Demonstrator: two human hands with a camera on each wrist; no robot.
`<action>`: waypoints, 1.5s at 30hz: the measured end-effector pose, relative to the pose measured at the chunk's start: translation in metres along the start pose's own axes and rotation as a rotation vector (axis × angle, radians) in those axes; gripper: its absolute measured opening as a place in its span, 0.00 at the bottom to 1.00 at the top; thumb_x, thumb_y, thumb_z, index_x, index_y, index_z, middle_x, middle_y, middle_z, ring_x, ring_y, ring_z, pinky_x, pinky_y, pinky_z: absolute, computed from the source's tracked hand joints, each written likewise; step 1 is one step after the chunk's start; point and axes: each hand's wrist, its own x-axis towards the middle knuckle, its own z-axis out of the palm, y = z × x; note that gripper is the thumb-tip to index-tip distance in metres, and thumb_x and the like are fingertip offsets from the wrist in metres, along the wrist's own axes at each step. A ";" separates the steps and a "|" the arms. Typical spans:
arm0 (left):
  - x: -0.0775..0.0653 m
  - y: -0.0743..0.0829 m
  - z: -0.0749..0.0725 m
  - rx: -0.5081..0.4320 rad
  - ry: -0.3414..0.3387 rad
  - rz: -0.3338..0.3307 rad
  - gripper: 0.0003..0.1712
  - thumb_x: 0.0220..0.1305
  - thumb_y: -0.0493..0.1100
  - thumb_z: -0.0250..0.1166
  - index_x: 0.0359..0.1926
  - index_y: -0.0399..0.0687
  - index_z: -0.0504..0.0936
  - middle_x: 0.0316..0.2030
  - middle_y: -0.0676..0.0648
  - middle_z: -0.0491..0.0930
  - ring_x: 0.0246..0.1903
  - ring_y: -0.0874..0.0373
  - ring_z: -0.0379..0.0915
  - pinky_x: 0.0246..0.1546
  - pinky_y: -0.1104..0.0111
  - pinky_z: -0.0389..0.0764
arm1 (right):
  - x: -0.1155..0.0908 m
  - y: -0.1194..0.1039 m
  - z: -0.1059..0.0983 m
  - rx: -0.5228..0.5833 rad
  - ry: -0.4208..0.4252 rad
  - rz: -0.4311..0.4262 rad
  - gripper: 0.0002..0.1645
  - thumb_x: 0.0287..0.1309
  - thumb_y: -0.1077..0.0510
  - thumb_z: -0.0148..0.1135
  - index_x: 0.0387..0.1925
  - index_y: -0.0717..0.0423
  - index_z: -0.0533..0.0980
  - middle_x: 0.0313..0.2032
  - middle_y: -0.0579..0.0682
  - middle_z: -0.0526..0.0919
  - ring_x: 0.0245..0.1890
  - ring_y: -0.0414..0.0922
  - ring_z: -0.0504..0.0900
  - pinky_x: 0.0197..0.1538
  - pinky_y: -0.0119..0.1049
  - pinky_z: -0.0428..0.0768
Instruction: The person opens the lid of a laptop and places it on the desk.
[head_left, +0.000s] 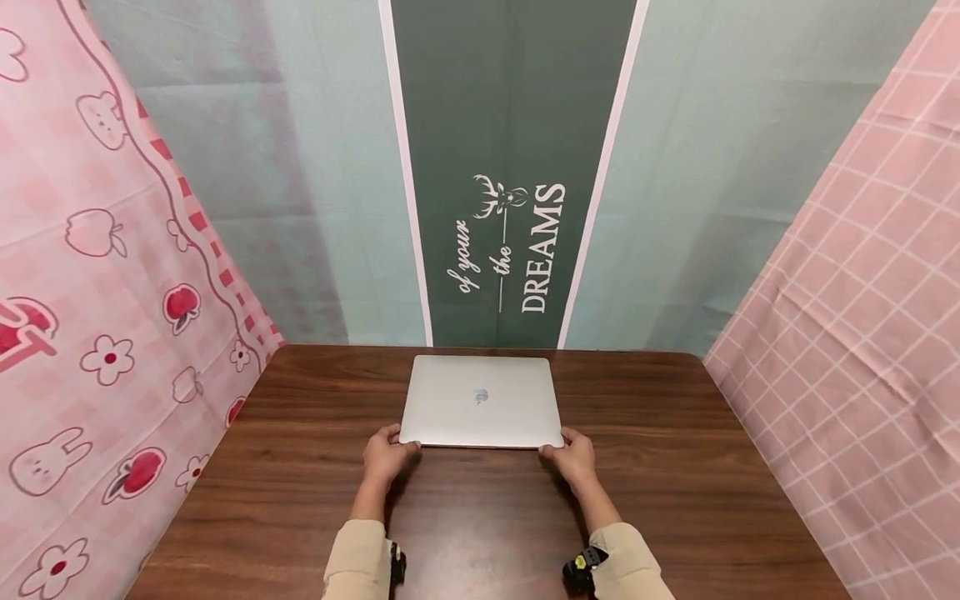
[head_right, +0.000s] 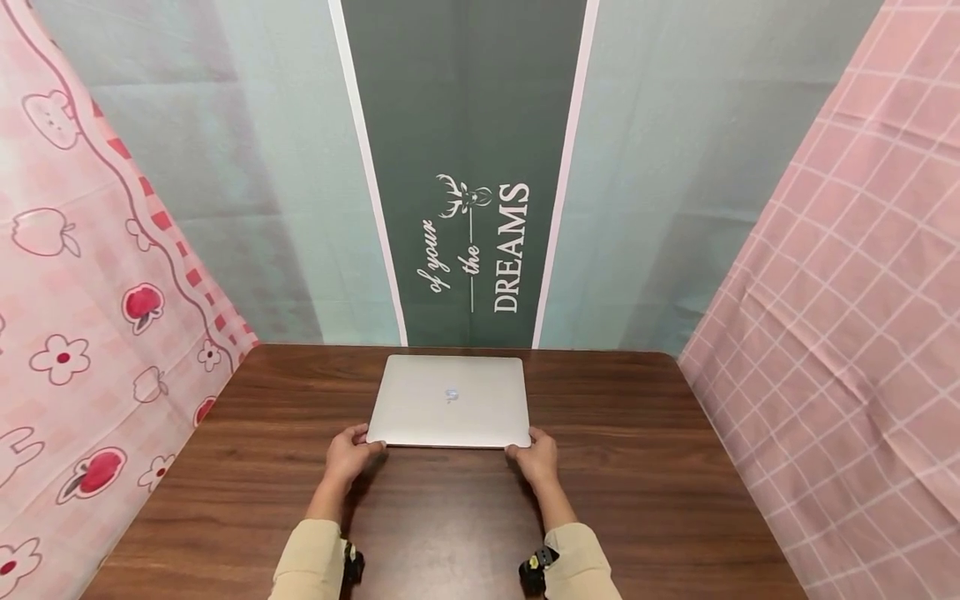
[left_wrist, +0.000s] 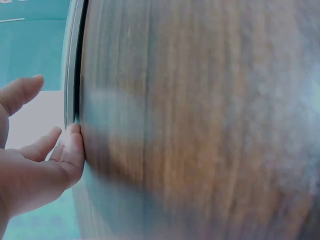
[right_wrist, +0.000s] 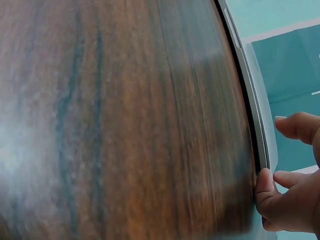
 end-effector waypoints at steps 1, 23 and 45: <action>0.000 0.000 -0.001 0.004 0.002 0.001 0.34 0.43 0.33 0.71 0.52 0.22 0.71 0.41 0.31 0.79 0.40 0.46 0.77 0.38 0.62 0.76 | 0.000 0.000 -0.001 0.000 -0.005 -0.003 0.38 0.38 0.68 0.68 0.53 0.83 0.65 0.45 0.74 0.74 0.45 0.59 0.75 0.46 0.44 0.74; -0.006 -0.001 -0.013 0.087 -0.076 -0.014 0.34 0.39 0.33 0.75 0.51 0.27 0.75 0.35 0.40 0.79 0.36 0.50 0.72 0.36 0.65 0.72 | 0.008 -0.009 -0.011 -0.287 -0.088 -0.085 0.32 0.26 0.68 0.74 0.41 0.77 0.76 0.34 0.64 0.81 0.36 0.55 0.77 0.44 0.47 0.74; -0.011 0.001 -0.011 0.040 -0.124 -0.033 0.32 0.41 0.33 0.74 0.49 0.25 0.74 0.34 0.38 0.78 0.33 0.52 0.73 0.33 0.65 0.73 | -0.005 -0.012 -0.010 -0.356 -0.026 -0.050 0.31 0.30 0.61 0.74 0.39 0.78 0.75 0.35 0.67 0.79 0.37 0.60 0.76 0.43 0.50 0.73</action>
